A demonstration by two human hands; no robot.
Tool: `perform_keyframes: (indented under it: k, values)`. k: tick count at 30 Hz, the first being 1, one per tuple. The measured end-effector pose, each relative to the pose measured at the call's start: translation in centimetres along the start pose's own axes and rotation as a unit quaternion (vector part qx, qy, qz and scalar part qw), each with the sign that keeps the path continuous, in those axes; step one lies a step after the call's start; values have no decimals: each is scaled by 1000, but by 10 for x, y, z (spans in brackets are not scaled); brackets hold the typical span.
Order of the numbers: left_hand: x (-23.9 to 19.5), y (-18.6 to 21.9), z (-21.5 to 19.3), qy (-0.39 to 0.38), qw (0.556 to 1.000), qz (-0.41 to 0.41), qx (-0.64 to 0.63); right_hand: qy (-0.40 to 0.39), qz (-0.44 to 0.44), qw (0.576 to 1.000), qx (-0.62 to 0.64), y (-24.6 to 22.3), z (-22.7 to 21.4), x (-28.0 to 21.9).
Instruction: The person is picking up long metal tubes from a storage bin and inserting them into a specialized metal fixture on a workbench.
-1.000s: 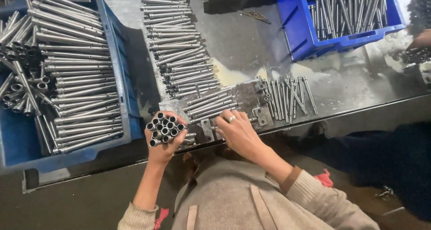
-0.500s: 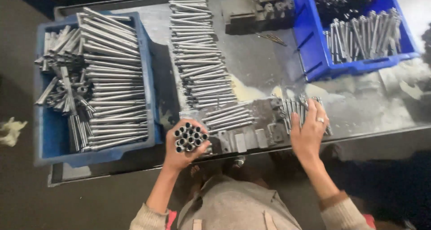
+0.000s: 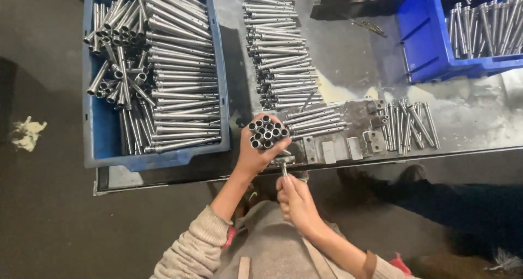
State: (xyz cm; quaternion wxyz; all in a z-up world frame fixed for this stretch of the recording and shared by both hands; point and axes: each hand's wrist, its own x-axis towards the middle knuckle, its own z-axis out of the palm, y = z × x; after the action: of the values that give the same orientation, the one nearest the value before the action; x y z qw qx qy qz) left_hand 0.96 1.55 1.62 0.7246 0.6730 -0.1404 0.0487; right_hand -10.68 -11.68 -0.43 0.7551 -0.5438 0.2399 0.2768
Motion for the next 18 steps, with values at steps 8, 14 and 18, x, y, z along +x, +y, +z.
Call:
perform_keyframes:
  k: [8,14,18]
  values:
    - [6,0,-5,-32,999,-16,-27,32,18,998,58,-5,18,-6]
    - [3,-19,-5,-20,999,-11,-39,3,53,995,79,-6,12,0]
    - [5,-25,-6,3,999,0,-46,17,-299,889,-346,16,7,-6]
